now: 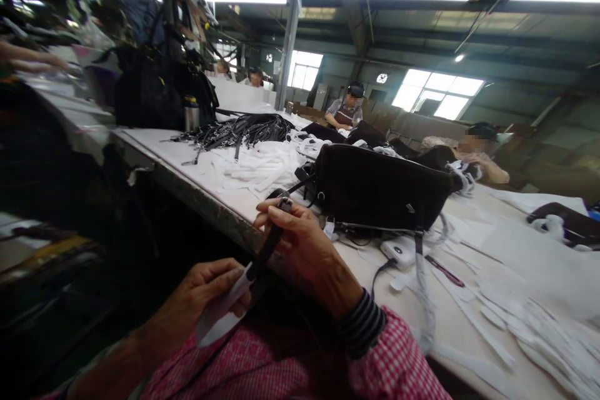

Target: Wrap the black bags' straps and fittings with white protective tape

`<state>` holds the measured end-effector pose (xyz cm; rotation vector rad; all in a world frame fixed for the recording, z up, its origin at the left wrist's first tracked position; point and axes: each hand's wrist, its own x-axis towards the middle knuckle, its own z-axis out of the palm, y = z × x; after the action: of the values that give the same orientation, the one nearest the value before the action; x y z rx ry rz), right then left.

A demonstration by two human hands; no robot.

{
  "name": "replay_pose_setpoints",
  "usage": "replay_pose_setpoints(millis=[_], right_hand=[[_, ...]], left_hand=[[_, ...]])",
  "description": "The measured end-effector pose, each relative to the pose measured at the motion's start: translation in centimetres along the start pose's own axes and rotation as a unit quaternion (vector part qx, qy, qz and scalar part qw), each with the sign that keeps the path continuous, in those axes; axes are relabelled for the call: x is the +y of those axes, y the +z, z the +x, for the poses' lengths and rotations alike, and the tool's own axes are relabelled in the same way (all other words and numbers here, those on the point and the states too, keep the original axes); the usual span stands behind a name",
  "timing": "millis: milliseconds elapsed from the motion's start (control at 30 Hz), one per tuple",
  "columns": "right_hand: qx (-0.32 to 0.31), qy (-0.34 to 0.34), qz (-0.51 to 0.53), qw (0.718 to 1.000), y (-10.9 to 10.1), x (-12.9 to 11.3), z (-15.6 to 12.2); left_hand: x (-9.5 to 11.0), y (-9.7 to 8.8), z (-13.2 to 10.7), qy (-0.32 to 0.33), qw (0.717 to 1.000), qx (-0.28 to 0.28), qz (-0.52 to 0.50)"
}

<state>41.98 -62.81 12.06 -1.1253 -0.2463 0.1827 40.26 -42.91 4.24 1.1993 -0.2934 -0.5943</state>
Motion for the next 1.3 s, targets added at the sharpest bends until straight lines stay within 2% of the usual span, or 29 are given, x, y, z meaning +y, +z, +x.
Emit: replay_pose_setpoints(millis=[100,200,333,400,467,567,633,800,967,1067,1167,1300], right_hand=[[-0.01,-0.024,-0.041,0.999,0.4,0.4,-0.1],[-0.031,-0.014,-0.093,0.995,0.7,1.8,-1.1],[-0.061,-0.002,-0.101,0.993,0.9,3.5,-1.8],[-0.047,0.009,-0.063,0.997,0.9,3.9,-1.6],[0.006,0.025,0.002,1.0,0.8,4.1,-1.2],[0.091,0.048,0.062,0.993,0.5,4.1,-0.6],[0.108,0.047,0.062,0.991,0.3,4.0,-0.5],[0.088,0.025,0.058,0.994,0.2,3.6,-0.8],[0.039,-0.015,0.026,0.999,0.9,2.6,-0.9],[0.016,-0.036,-0.006,0.999,1.1,1.8,-1.0],[0.024,-0.056,-0.043,0.997,1.2,1.3,-1.1],[0.048,-0.05,-0.07,0.995,1.6,1.2,-1.1]], left_hand=[[0.3,0.1,-0.2,0.01,0.999,0.004,-0.032],[0.4,0.4,-0.3,0.01,0.997,0.01,-0.076],[0.3,0.7,-0.4,0.011,0.995,0.022,-0.097],[0.1,0.7,-0.6,0.013,0.996,0.028,-0.088],[-0.2,0.6,-0.9,0.016,0.997,0.037,-0.069],[-0.5,0.2,-1.4,0.021,0.998,0.035,-0.047],[-0.6,-0.2,-1.8,0.018,0.998,0.019,-0.053],[-0.6,-0.9,-2.2,0.014,0.999,-0.016,-0.04],[-0.7,-0.6,-1.5,0.013,0.999,0.028,-0.038],[-0.6,-0.3,-1.4,0.03,0.997,0.036,-0.055],[-0.4,0.0,-1.3,0.049,0.997,0.028,-0.051],[-0.1,0.5,-1.1,0.062,0.997,0.036,0.003]])
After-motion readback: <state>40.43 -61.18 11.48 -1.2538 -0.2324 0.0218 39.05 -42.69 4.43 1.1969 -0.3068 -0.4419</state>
